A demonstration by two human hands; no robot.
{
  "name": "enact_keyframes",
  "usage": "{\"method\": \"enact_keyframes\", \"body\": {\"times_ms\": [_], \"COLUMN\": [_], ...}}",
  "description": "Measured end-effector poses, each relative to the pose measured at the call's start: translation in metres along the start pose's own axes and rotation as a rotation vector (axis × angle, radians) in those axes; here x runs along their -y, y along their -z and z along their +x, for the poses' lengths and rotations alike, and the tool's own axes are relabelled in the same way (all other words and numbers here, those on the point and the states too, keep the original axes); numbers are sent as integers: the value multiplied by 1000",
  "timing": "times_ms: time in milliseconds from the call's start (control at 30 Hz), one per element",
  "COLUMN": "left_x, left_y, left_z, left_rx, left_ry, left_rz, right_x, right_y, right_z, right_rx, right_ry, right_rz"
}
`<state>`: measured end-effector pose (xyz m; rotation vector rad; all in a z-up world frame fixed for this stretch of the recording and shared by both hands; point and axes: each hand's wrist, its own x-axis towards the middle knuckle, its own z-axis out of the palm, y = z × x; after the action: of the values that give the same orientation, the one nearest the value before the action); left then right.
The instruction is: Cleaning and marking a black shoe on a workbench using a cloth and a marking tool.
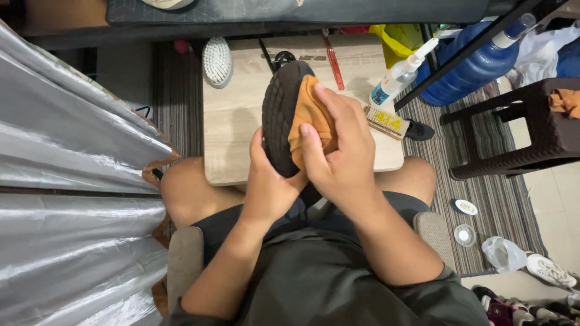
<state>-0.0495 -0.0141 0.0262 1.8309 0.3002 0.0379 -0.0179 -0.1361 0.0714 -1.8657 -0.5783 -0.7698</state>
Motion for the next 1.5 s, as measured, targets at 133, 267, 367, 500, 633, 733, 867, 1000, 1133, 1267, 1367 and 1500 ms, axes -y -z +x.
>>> {"method": "enact_keyframes", "body": {"times_ms": [133, 267, 367, 500, 633, 733, 867, 1000, 1133, 1267, 1367, 1500], "left_x": [50, 119, 99, 73, 85, 75, 82, 109, 80, 63, 64, 71], "left_y": [1, -10, -6, 1, -3, 5, 14, 23, 30, 29, 29, 32], "left_z": [16, 43, 42, 37, 50, 56, 72, 87, 80, 69, 68, 69], "left_rx": [94, 172, 162, 85, 4, -29, 15, -26, -5, -76, -113, -133], "left_ry": [-129, -19, 9, -50, -119, -237, -431, -491, -554, -664, -708, -745], "left_rz": [-77, -880, -890, -771, -783, -758, -803, -711, -641, -346, -260, -262], "right_x": [-4, -16, -21, -15, -12, -13, -16, -20, -17, -19, -26, -42], "right_y": [-1, -12, -19, -18, -22, -24, -25, -22, -14, -15, -22, -36], "right_z": [-4, -16, -25, -21, -14, -12, -10, -8, 2, 1, -12, -37], "right_rx": [-6, 45, 98, 108, 77, 79, 64, 86, 117, 144, 117, -43], "right_ry": [66, 103, 89, 19, 68, 82, 53, 40, 16, -64, -77, 0], "right_rz": [-63, -53, -27, 62, 81, 73, 168, 253, 308, 461, 533, 537]}}
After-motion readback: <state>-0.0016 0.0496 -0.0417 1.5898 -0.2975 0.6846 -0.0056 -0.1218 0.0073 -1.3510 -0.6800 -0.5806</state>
